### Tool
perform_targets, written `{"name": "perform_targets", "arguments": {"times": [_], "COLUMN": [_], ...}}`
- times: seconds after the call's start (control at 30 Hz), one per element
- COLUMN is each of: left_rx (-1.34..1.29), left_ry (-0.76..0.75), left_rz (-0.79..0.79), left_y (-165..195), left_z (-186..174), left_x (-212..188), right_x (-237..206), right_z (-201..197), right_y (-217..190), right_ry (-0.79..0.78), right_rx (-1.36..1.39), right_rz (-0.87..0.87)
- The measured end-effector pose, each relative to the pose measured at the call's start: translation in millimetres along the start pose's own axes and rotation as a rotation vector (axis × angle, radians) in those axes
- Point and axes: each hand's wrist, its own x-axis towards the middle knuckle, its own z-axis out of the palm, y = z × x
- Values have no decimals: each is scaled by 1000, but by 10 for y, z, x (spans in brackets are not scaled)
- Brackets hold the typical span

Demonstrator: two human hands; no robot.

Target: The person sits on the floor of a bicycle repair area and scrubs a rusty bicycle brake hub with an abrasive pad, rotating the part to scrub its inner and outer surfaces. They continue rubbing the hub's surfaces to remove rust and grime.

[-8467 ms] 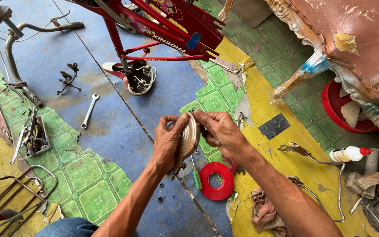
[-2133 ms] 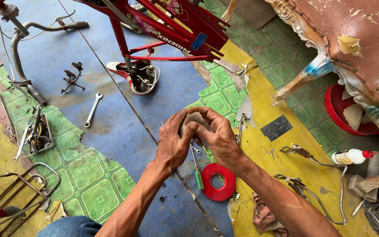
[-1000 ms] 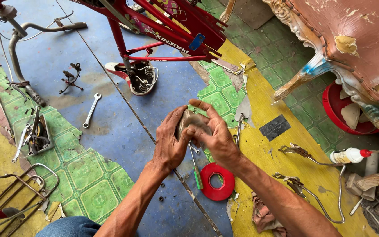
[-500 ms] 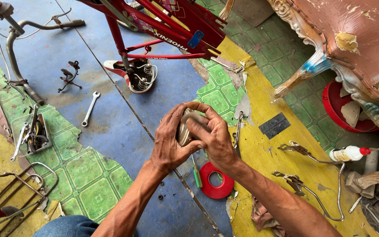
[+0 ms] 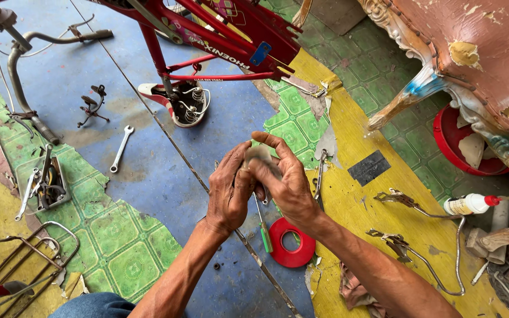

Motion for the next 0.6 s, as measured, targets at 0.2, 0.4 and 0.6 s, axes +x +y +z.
{"name": "perform_targets", "arguments": {"times": [0.2, 0.4, 0.6], "left_rx": [42, 42, 106], "left_ry": [18, -13, -16], "left_rz": [8, -16, 46], "left_y": [-34, -30, -55], "left_z": [26, -4, -6], "left_x": [-17, -28, -19], "right_x": [-12, 4, 28], "right_z": [24, -13, 22], "right_y": [37, -53, -23], "right_ry": [61, -40, 59], "right_rx": [85, -38, 73], "right_rz": [-7, 42, 64]}}
